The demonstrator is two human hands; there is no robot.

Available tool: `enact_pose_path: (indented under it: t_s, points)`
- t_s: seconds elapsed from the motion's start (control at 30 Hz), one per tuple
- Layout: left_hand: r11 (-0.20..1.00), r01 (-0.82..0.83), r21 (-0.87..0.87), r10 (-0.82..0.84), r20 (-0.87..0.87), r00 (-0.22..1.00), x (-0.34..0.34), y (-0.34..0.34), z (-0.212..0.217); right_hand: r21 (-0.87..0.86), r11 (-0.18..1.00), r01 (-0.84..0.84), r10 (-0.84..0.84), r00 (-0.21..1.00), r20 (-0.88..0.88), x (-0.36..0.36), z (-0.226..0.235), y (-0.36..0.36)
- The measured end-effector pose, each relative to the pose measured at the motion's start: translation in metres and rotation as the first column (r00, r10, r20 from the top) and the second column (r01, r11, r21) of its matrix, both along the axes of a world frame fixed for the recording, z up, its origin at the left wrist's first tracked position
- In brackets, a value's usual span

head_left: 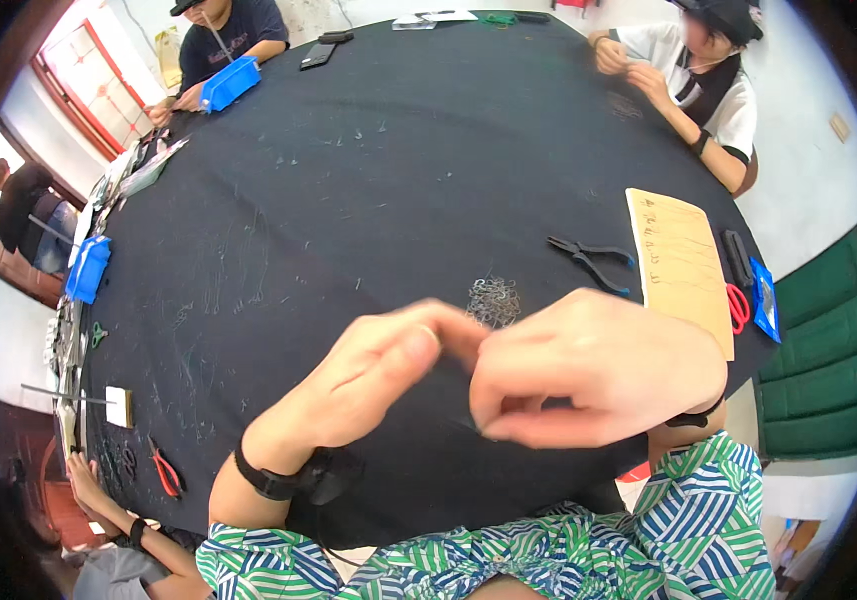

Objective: The person threads small metal pieces onto a thin green line by hand. They use pliers to press and secure a metal component onto the line before setting the assembly down on the table.

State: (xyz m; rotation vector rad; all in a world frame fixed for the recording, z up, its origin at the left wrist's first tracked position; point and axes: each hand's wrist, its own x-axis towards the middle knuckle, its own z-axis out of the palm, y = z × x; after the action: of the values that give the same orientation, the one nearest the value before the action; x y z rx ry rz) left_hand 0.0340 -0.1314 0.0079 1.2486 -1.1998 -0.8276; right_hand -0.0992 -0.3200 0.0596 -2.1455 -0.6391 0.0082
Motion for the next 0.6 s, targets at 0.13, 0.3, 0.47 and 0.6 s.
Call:
enact_pose_path:
  t_s: [0.13,0.3,0.47,0.6]
  points:
    - [0.924,-0.030,0.381,-0.046,0.189,0.981,0.002,0.021,0.040,-0.089,0.966,0.244,-0.240,0.970,0.047,0.005,-0.010,-0.015]
    - [0.841,-0.472,0.265,0.294,0.509,0.809,0.011,0.030,0.045,-0.073,0.944,0.322,-0.321,0.947,0.032,0.019,-0.019,-0.031]
    - [0.833,-0.524,0.175,0.257,0.718,0.648,0.019,0.028,0.032,-0.101,0.941,0.324,-0.317,0.945,0.077,0.025,-0.028,-0.038]
    - [0.838,-0.485,0.252,0.109,0.793,0.599,0.022,0.026,0.022,-0.131,0.943,0.305,-0.281,0.944,0.174,0.028,-0.036,-0.037]
